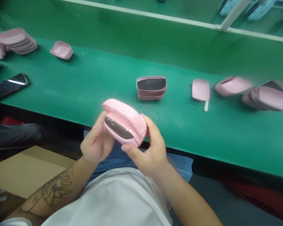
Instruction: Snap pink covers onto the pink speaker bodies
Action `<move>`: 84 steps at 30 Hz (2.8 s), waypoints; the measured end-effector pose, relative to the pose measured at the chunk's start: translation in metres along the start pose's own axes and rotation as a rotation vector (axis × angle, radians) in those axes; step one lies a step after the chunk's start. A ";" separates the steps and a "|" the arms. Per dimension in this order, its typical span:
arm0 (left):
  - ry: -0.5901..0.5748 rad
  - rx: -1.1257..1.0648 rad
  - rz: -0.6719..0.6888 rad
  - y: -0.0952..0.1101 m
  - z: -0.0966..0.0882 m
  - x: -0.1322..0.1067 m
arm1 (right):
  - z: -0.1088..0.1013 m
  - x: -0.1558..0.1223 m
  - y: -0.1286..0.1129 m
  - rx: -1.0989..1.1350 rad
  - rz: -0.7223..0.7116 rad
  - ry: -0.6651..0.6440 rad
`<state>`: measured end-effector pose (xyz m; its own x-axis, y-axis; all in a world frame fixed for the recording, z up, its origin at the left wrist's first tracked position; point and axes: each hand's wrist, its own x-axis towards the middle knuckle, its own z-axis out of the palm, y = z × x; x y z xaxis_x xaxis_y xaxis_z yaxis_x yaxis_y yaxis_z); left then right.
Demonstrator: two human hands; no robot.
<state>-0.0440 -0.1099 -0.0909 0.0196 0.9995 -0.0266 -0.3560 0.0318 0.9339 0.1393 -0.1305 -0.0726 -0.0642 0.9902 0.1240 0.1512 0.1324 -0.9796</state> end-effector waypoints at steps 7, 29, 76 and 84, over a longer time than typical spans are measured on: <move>-0.345 0.758 0.423 0.026 -0.033 0.022 | -0.029 0.018 -0.014 -0.342 -0.041 -0.131; -0.340 0.893 0.104 0.047 -0.011 0.027 | -0.044 0.041 -0.024 -0.235 0.141 -0.376; -0.250 0.863 0.076 0.040 0.007 0.024 | -0.060 0.059 -0.018 -0.253 0.016 -0.542; -0.211 0.817 0.061 0.035 0.002 0.019 | -0.053 0.063 -0.023 -0.284 -0.066 -0.532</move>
<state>-0.0538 -0.0897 -0.0579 0.2248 0.9741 0.0236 0.4235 -0.1195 0.8980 0.1844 -0.0685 -0.0340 -0.5555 0.8314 0.0155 0.3824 0.2720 -0.8831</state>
